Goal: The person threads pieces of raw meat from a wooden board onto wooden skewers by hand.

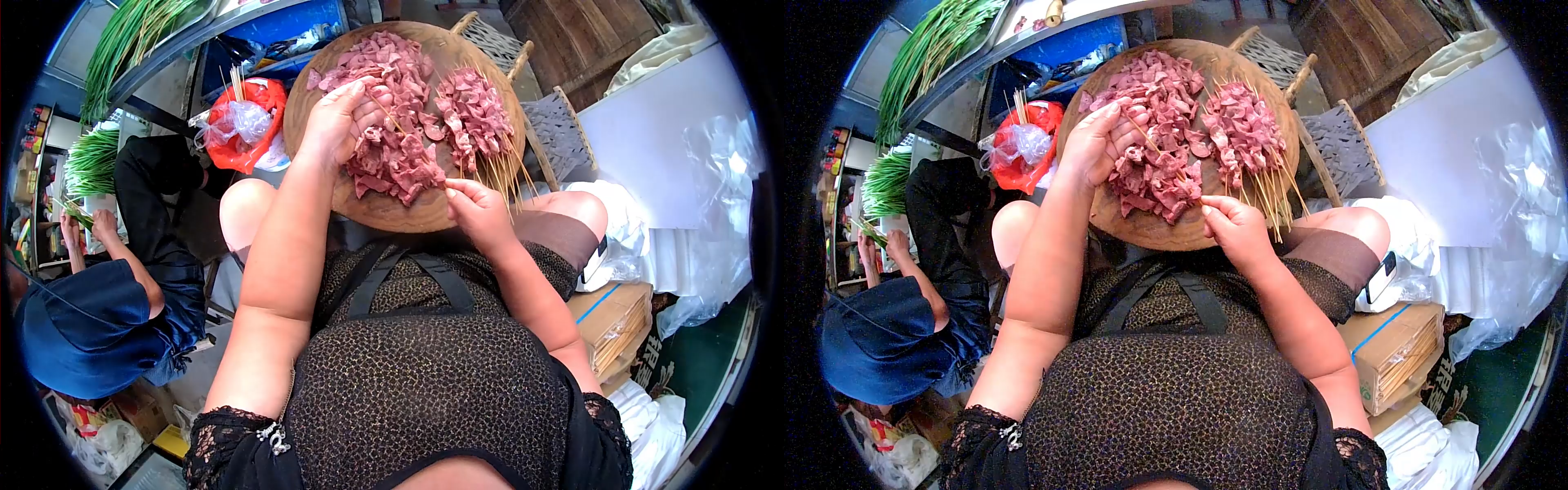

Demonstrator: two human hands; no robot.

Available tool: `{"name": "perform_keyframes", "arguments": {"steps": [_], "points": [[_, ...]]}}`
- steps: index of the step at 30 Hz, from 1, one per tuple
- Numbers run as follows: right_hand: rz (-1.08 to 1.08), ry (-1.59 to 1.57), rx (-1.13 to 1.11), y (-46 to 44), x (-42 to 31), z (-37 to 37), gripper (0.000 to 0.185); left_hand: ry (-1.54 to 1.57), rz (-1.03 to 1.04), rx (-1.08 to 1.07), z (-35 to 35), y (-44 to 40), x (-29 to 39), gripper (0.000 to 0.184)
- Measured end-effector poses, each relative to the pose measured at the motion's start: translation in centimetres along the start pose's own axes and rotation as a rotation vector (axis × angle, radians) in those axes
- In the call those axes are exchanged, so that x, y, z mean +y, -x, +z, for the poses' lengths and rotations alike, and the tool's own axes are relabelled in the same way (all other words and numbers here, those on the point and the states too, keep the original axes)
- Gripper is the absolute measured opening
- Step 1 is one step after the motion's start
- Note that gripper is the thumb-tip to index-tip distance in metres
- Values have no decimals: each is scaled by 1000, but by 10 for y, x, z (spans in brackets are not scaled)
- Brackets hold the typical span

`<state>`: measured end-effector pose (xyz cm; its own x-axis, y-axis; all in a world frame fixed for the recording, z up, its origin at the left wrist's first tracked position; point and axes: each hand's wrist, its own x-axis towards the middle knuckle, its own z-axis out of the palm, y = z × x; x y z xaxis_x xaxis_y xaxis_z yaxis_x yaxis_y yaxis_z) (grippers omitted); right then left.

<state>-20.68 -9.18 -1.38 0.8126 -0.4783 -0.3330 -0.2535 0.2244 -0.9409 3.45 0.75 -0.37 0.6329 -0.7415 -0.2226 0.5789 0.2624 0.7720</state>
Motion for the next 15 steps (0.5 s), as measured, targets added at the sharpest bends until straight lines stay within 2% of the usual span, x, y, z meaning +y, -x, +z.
{"name": "perform_keyframes", "arguments": {"steps": [15], "points": [[-110,131,54,3,2,2,24,-16,-71,-37,5,3,4,27]]}}
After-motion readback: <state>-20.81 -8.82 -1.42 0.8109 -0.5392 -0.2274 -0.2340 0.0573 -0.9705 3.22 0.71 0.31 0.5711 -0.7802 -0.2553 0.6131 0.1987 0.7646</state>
